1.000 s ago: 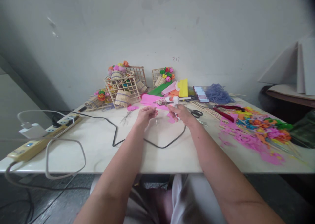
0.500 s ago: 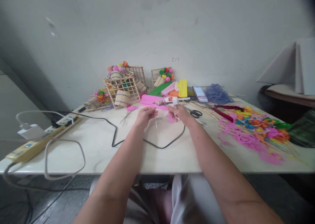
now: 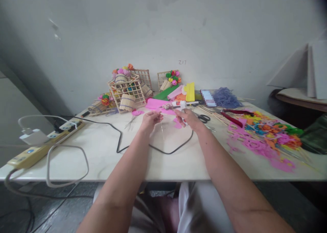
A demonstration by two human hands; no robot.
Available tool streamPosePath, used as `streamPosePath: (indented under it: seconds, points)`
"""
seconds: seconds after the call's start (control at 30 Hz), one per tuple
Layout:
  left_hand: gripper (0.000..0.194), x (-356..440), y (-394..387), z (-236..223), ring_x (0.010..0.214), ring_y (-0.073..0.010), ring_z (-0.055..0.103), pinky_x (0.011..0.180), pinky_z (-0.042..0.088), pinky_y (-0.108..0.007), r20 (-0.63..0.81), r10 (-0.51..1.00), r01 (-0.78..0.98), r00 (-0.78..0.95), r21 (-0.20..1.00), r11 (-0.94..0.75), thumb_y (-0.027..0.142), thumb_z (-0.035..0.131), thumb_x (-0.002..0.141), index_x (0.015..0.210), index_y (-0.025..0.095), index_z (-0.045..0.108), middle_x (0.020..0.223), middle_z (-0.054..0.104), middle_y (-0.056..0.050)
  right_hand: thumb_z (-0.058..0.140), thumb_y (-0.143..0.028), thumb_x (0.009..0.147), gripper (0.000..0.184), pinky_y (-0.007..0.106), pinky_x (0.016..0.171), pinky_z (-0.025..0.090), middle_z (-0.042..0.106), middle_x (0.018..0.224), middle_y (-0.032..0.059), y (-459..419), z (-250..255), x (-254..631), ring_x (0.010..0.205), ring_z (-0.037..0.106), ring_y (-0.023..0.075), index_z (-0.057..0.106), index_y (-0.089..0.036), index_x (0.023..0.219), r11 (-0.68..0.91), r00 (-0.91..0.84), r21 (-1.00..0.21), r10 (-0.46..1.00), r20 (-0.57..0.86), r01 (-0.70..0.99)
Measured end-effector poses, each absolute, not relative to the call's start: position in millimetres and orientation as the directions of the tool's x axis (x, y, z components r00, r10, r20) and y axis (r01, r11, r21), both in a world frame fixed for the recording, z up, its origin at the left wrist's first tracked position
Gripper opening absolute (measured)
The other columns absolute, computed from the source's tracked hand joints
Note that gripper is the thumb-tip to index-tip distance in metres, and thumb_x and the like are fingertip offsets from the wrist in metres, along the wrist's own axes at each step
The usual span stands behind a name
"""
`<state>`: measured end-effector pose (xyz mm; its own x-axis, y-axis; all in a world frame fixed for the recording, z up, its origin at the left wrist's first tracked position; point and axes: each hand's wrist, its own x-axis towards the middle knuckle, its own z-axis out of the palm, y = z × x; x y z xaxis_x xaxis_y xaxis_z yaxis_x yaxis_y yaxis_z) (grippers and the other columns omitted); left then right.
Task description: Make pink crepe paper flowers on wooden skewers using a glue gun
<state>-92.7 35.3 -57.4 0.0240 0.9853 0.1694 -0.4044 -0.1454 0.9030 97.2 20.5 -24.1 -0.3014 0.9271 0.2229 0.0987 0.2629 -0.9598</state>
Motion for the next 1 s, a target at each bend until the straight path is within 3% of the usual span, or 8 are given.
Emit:
streamPosePath:
  seconds: [0.4, 1.0]
  points:
    - [0.022, -91.1, 34.9, -56.7, 0.051, -0.0092, 0.057, 0.048, 0.043, -0.019, 0.161, 0.986, -0.397, 0.048, 0.909, -0.130, 0.023, 0.070, 0.057, 0.069, 0.009, 0.057, 0.062, 0.062, -0.005, 0.056, -0.051, 0.069, 0.038, 0.020, 0.031, 0.029, 0.049, 0.043, -0.0021, 19.5, -25.1, 95.3, 0.031, 0.039, 0.0059, 0.048, -0.015, 0.057, 0.283, -0.345, -0.952, 0.910, 0.229, 0.114]
    - [0.024, -91.7, 34.5, -57.0, 0.051, -0.0091, 0.057, 0.048, 0.042, -0.019, 0.161, 0.986, -0.387, 0.037, 0.912, -0.135, 0.025, 0.071, 0.056, 0.070, 0.009, 0.059, 0.062, 0.062, -0.005, 0.056, -0.053, 0.069, 0.040, 0.019, 0.030, 0.029, 0.049, 0.046, -0.0025, 23.9, -27.3, 96.5, 0.031, 0.039, 0.0054, 0.051, -0.013, 0.062, 0.300, -0.269, -0.953, 0.922, 0.278, 0.044]
